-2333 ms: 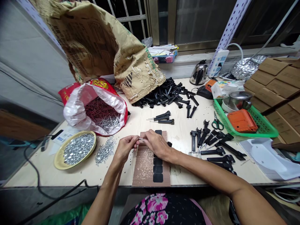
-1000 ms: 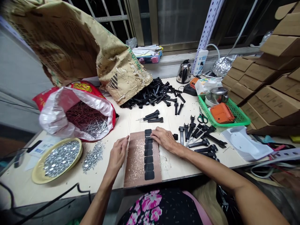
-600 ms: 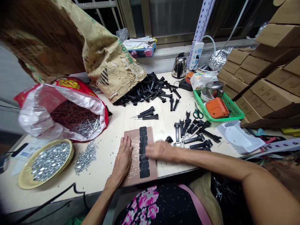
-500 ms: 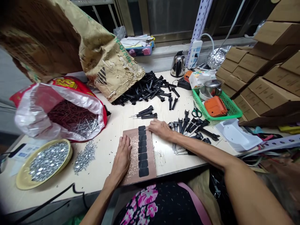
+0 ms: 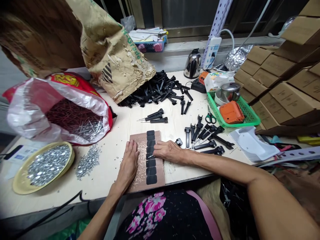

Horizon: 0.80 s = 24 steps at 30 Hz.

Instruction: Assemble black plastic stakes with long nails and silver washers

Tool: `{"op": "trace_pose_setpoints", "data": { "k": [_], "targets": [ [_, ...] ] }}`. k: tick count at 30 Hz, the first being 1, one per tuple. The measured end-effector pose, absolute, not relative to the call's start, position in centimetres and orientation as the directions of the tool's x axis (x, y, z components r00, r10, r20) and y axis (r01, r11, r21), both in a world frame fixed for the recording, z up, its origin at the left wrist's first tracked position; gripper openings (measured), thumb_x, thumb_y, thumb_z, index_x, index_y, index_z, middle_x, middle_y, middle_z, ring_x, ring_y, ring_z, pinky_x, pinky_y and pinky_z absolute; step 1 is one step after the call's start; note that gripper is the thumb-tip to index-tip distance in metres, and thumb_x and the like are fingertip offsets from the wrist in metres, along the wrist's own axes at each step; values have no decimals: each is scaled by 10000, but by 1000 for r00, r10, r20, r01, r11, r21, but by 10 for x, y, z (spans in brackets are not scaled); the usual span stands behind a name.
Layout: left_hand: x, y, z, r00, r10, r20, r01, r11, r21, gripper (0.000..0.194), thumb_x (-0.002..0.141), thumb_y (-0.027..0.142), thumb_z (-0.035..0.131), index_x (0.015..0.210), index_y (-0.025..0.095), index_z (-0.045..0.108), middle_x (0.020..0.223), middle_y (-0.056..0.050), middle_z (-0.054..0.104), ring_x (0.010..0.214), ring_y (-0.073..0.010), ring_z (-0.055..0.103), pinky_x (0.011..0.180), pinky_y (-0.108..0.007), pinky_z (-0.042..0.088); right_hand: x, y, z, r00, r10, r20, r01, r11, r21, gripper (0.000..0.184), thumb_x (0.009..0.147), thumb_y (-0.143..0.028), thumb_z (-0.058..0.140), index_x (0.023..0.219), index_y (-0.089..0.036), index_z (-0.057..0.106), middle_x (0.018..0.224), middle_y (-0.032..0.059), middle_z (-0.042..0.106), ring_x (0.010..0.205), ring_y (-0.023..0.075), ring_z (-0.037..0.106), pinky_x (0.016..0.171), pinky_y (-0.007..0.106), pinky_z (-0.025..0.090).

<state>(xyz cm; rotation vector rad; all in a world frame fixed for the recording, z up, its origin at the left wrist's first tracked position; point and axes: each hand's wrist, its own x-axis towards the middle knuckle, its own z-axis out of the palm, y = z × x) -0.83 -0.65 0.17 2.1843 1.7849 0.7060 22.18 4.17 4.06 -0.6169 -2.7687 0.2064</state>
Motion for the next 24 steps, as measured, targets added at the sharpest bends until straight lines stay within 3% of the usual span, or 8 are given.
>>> {"op": "trace_pose_setpoints", "data": {
  "k": [6,9,12,15,18,21,24],
  "targets": [
    [-10,-8,0,138,963,232,861,-232,452,488,951,278,299,1418,135,320,1509,-136,257,1410,-240,122,1119,-477,261,229,42,50,-839,512,187,460,849,-261,275,975,-265,375,870,-191,618,811,24,577,778,129,443,548,248,245],
    [-13,-8,-7,131,962,240,857,-231,460,490,954,264,292,1431,157,290,1517,-124,243,1411,-229,123,1119,-470,263,253,53,71,-809,586,36,557,786,-268,229,925,-290,482,791,-204,647,780,19,602,765,134,484,563,247,260],
    [-13,-7,-12,118,960,252,845,-231,483,491,956,250,285,1442,182,262,1523,-112,233,1410,-223,141,1116,-469,273,270,73,93,-759,641,-117,650,733,-199,170,842,-321,602,720,-227,672,731,3,620,702,139,509,588,258,270],
    [-11,-11,-6,107,955,278,829,-240,505,476,951,253,306,1422,186,308,1513,-114,267,1405,-235,181,1103,-477,299,254,102,96,-693,720,16,709,686,-161,190,894,-337,533,839,-227,678,837,16,641,755,146,540,636,263,309],
    [-16,-23,12,41,937,346,809,-234,539,408,936,252,362,1330,199,451,1447,-108,390,1360,-246,304,1074,-470,344,213,131,71,-617,765,186,751,642,-152,241,943,-300,447,887,-191,654,888,37,632,815,151,536,651,258,333],
    [-36,-35,32,-165,889,426,812,-123,571,306,918,263,418,1170,218,584,1192,-104,577,1165,-242,498,961,-430,436,174,151,39,-589,775,231,779,620,-95,208,926,-307,484,887,-178,642,906,56,626,847,176,513,647,269,332],
    [-65,-37,42,-304,845,440,837,17,547,251,903,298,451,1046,219,641,963,-86,618,950,-244,546,842,-408,451,156,161,19,-612,757,228,769,637,-51,198,922,-305,487,901,-185,643,904,70,612,846,191,484,616,275,322]
  ]
}}
